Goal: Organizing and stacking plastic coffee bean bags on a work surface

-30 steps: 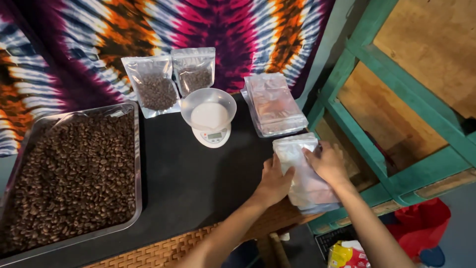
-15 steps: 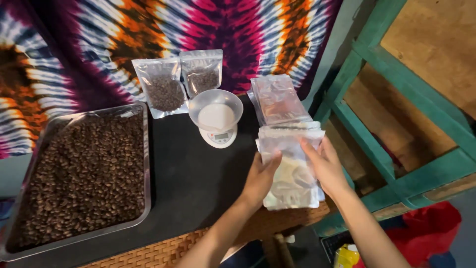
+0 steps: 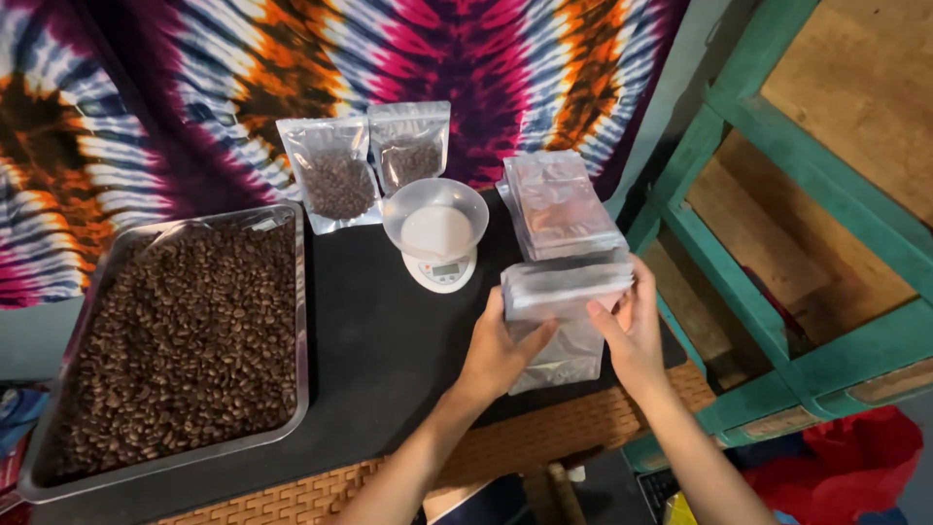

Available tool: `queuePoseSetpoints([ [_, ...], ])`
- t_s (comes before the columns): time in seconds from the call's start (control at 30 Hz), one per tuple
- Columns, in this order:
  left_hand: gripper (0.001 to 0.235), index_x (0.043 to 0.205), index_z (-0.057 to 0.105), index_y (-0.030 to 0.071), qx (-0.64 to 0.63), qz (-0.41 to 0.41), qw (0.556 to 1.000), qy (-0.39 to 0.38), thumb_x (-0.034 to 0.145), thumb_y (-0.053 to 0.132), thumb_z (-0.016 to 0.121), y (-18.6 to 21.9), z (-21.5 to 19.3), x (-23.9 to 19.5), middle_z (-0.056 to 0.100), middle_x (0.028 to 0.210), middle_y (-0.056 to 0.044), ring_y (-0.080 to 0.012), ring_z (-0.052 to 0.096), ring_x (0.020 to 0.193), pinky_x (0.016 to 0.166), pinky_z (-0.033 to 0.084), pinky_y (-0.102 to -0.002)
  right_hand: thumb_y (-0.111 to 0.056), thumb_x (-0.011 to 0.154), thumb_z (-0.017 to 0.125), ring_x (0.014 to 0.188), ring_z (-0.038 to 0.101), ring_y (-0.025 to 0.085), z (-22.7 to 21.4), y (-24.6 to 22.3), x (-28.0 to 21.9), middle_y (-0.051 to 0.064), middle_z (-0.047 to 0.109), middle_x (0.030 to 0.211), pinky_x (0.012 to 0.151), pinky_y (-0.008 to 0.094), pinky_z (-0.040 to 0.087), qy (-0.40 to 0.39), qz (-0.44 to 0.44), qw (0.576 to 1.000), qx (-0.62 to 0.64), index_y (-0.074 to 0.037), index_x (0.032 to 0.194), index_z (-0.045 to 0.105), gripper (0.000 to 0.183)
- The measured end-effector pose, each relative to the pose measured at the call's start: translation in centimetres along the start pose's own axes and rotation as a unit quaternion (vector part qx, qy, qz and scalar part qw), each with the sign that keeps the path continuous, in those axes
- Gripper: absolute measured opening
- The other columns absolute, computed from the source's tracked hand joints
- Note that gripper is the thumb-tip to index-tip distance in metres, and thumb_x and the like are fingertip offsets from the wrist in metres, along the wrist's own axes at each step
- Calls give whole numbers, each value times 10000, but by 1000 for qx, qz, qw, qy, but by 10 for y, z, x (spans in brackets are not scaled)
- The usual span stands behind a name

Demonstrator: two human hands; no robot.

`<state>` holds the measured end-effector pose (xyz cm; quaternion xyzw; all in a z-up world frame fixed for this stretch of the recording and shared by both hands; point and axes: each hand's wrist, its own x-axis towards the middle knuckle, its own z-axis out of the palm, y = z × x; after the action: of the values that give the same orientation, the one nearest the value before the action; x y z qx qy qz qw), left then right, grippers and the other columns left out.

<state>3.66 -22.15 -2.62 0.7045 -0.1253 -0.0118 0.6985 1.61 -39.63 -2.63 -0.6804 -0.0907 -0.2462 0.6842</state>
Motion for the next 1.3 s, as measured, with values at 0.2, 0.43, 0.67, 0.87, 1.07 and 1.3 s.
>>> queuePoseSetpoints([
  [0.2,675,1269,499,49,26,-4,1000,-9,771,337,853,12,-3,0,666,1127,-343,-528,630,1145,863,530,-553,36,888,676,1288,557,215,-4,15,6,125,521,1373,1088,398,501,28,-4,1000,3,-52,1518,328,725],
  [0.43,631,1252,522,18,23,51,998,34,802,311,853,12,6,8,687,1099,-333,-498,646,1143,886,548,-540,-56,981,606,1378,464,204,10,-8,5,137,478,1469,1154,449,419,45,-34,998,-37,-33,1533,338,614],
  [0.67,481,1232,519,-7,-32,93,995,9,874,168,789,-2,4,11,692,984,-286,-436,721,1000,767,593,-512,-373,946,675,1424,369,414,25,-79,27,220,407,1456,1216,607,197,-50,-358,830,-424,9,1482,369,725],
  [0.87,399,1134,578,41,2,165,986,21,804,81,798,-20,0,15,712,925,-257,-425,720,965,758,570,-502,-480,871,718,1162,627,316,27,-83,39,94,641,1261,1072,557,418,-162,-417,720,-530,-137,1431,588,669],
  [1.07,382,1110,613,96,39,194,980,-13,815,221,822,-29,2,4,740,980,-98,-223,719,918,787,562,-338,-236,740,821,1016,662,254,-11,-93,38,19,720,1055,974,444,502,-273,-257,723,-580,-162,1246,673,533],
  [1.3,475,1059,688,84,58,115,986,-102,766,439,806,-18,4,-2,775,922,-37,-53,665,745,625,539,-253,-353,847,743,646,689,92,-36,-145,54,-7,744,939,464,198,594,-274,9,785,-556,-110,1140,691,385],
])
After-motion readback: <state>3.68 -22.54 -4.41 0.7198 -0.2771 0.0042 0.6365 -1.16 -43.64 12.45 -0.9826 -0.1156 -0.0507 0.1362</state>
